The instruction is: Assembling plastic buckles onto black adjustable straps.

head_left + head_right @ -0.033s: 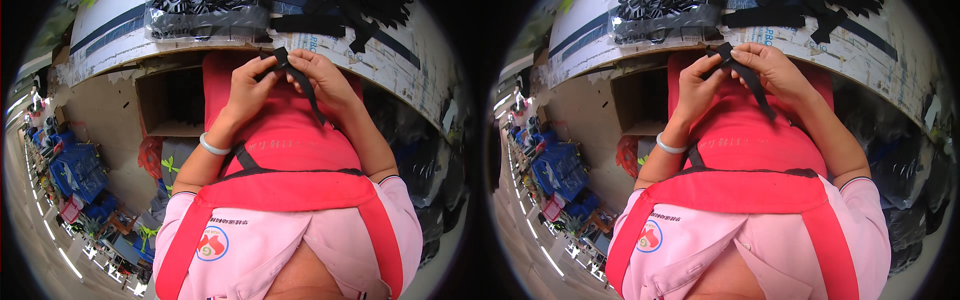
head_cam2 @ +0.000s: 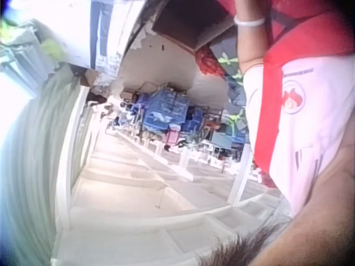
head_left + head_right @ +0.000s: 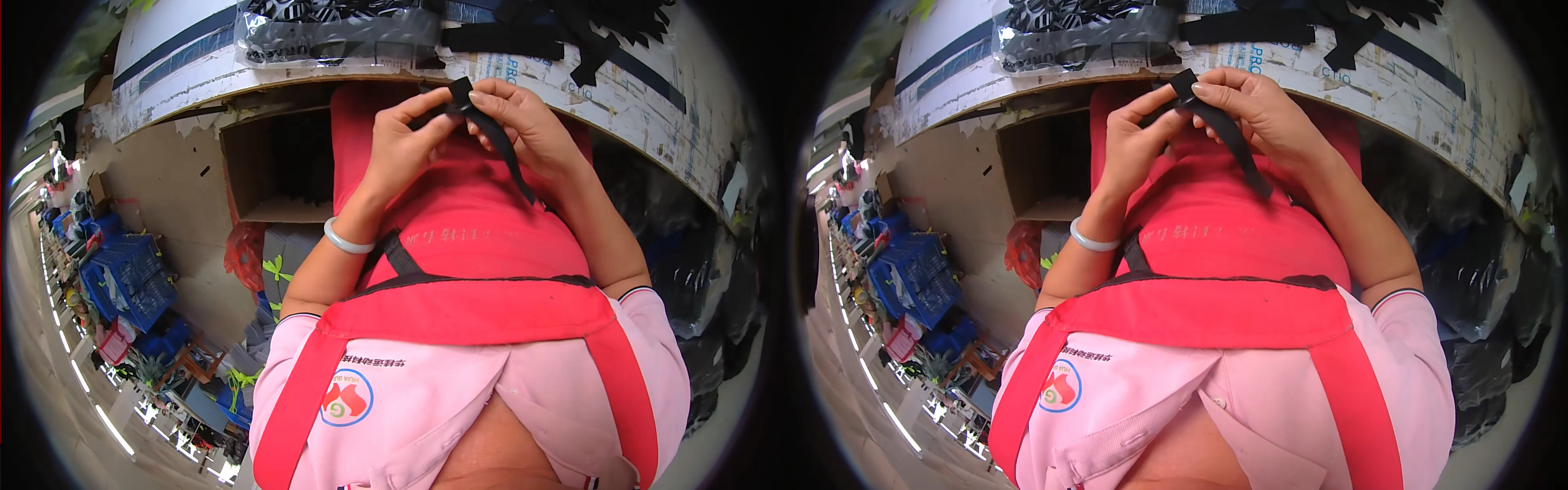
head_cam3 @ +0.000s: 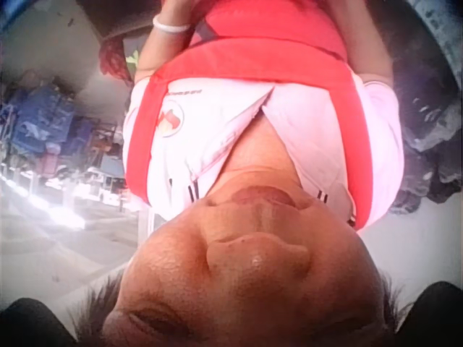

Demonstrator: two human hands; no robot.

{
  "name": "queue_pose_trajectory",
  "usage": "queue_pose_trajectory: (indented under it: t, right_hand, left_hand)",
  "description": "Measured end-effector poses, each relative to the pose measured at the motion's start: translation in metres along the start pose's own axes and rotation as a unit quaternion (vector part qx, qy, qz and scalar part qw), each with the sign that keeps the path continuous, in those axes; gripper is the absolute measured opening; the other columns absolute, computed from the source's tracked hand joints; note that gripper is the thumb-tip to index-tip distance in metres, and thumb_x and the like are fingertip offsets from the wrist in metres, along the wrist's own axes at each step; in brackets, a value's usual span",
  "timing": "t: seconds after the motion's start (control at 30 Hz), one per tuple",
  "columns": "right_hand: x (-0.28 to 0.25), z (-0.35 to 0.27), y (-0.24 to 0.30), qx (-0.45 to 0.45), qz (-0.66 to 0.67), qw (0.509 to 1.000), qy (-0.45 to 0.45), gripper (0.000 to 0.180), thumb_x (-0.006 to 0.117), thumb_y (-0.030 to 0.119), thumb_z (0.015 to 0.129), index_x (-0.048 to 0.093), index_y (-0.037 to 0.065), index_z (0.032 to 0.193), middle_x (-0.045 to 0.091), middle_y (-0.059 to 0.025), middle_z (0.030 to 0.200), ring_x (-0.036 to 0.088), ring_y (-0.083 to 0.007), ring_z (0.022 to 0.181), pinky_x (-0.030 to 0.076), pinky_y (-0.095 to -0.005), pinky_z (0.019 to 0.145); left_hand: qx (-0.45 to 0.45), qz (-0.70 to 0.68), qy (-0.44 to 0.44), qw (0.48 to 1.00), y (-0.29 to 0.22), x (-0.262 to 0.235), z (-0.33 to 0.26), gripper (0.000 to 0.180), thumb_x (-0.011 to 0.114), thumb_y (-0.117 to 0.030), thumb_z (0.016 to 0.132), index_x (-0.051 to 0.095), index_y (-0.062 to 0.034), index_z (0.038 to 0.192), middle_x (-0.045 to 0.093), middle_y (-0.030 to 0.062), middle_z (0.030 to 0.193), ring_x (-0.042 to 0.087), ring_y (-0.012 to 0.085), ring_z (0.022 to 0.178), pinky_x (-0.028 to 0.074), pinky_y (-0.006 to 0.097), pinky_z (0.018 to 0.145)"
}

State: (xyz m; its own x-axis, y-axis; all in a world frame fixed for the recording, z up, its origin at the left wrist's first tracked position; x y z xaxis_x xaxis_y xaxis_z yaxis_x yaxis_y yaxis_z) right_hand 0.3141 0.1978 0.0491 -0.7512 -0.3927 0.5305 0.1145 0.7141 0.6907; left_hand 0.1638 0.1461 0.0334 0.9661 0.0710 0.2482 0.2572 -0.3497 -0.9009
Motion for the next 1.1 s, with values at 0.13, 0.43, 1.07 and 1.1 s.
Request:
queue_pose_trajectory:
  t: [0.13, 0.43, 1.07, 1.1]
  right_hand:
    - [-0.004, 0.006, -0.007, -0.075, -0.034, 0.996, -0.037, 0.016, 0.063, 0.019, 0.093, 0.065, 0.006, 0.103, 0.064, -0.0001, 0.085, 0.059, -0.0052, 0.077, 0.047, -0.0198, 0.073]
    - [0.018, -0.025, 0.038, -0.249, -0.186, 0.943, -0.115, 0.010, 0.064, 0.013, 0.092, 0.065, 0.003, 0.096, 0.058, 0.0022, 0.069, 0.052, -0.0036, 0.054, 0.040, -0.0164, 0.047]
    - [0.008, -0.011, 0.001, -0.135, -0.130, 0.980, -0.072, 0.022, 0.058, 0.010, 0.094, 0.055, 0.000, 0.114, 0.060, -0.0064, 0.090, 0.063, -0.0101, 0.072, 0.054, -0.0215, 0.060]
    - [0.009, -0.011, 0.001, -0.144, -0.135, 0.978, -0.070, 0.025, 0.057, 0.009, 0.095, 0.054, 0.000, 0.118, 0.060, -0.0071, 0.093, 0.064, -0.0115, 0.076, 0.055, -0.0219, 0.062]
  left_hand:
    - [-0.114, -0.226, 0.078, 0.964, 0.011, -0.005, 0.004, 0.032, 0.059, -0.022, 0.095, 0.062, 0.0030, 0.114, 0.063, 0.0079, 0.074, 0.050, 0.0112, 0.049, 0.039, 0.021, 0.043]
    - [0.017, -0.102, -0.052, 0.993, -0.002, -0.003, 0.006, 0.024, 0.064, -0.016, 0.092, 0.067, 0.0043, 0.105, 0.069, 0.0094, 0.084, 0.068, 0.0153, 0.066, 0.044, 0.022, 0.042]
    - [0.259, 0.072, -0.059, 0.961, -0.022, -0.002, -0.009, 0.019, 0.070, 0.006, 0.081, 0.072, -0.0025, 0.097, 0.064, 0.0029, 0.088, 0.056, 0.0054, 0.061, 0.045, 0.018, 0.048]
    - [0.257, 0.055, -0.056, 0.963, -0.019, 0.000, -0.010, 0.020, 0.070, 0.006, 0.080, 0.071, -0.0029, 0.098, 0.064, 0.0033, 0.090, 0.056, 0.0057, 0.062, 0.045, 0.018, 0.049]
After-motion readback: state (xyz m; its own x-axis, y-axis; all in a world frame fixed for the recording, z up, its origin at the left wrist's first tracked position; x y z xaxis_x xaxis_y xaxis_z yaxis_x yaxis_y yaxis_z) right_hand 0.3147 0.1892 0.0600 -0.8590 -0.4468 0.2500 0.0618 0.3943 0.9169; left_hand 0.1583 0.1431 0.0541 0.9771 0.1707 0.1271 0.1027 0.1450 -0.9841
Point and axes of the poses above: each hand's wrist, its own z-axis towards the middle knuckle, its own x-axis out of the palm, y = z × x, the point moved 5 cm from there along z, towards the middle knuckle
